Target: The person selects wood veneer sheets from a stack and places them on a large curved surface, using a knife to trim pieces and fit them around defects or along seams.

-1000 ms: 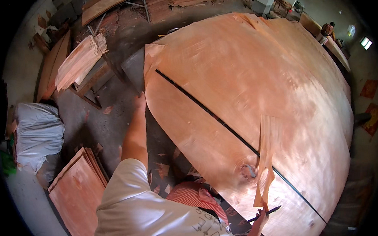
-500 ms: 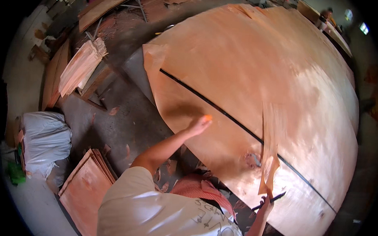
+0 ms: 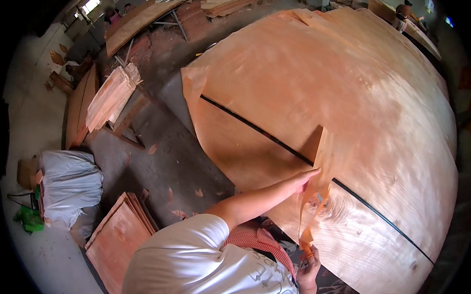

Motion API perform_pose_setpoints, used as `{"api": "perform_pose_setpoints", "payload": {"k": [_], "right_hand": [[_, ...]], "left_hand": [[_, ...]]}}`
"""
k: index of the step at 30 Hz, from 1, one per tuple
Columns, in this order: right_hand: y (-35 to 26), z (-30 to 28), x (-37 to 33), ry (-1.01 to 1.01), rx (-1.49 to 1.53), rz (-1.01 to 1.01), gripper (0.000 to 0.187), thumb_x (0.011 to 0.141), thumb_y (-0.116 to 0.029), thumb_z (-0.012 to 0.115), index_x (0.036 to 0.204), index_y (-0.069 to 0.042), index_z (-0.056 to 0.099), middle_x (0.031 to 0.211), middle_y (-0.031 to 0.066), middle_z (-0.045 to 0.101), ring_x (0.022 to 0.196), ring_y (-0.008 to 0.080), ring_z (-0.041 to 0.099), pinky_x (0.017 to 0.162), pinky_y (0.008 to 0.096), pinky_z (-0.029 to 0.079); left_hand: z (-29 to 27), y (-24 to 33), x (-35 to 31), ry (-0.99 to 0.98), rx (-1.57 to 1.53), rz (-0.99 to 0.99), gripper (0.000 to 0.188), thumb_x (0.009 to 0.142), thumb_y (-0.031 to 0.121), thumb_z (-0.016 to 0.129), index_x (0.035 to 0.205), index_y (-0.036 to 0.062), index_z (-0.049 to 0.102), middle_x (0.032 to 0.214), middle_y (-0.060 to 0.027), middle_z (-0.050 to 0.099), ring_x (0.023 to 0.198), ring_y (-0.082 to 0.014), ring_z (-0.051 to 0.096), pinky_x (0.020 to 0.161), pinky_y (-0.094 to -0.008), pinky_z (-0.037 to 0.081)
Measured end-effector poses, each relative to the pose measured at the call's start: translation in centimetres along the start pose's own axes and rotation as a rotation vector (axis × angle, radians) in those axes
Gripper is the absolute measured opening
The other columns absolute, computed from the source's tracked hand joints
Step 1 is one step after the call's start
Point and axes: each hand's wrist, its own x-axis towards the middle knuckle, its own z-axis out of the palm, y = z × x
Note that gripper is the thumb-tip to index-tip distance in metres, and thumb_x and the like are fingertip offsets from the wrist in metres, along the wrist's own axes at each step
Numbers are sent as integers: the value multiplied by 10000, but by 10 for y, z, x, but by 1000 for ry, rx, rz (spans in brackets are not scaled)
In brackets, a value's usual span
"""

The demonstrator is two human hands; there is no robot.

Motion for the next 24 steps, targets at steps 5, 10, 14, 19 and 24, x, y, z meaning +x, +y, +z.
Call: {"api": "perform_pose_setpoints", "payload": {"k": [5,10,14,19,24], "right_hand": [[6,-8,-5,-99,-94,-73,433,641,46,527,1074,35,532,908,139,554,614,175,538,569,256,444],[16,-8,-3,-188,-163,-73,479,600,35,511,1076,-2,554,1030,186,577,749,329,595,692,327,473],[31,-8,-9,-227,-274,99,458,637,34,492,1082,-48,563,1015,157,596,911,312,590,782,337,467],[45,7,-3,-275,-401,-160,390,725,-169,648,1092,-66,565,1034,158,594,952,312,579,811,358,461],[44,12,1,-412,-448,76,449,723,-211,620,1153,-121,528,1054,150,576,924,346,559,788,390,458]], "left_hand": [[-9,9,16,-5,-149,118,336,840,305,576,1084,74,564,1048,-66,603,932,-192,577,759,-352,475],[-90,28,25,249,127,460,180,846,234,561,935,84,606,877,-41,624,804,-160,585,719,-340,480],[-131,90,-3,613,711,590,147,760,166,617,648,71,603,597,-2,575,504,-165,548,465,-339,444],[-175,225,-105,1025,1535,608,258,800,245,493,886,45,632,887,-180,630,841,-315,610,694,-402,487],[-53,248,-158,969,2122,733,299,906,240,358,966,65,595,842,-156,616,784,-327,586,667,-430,460]]}}
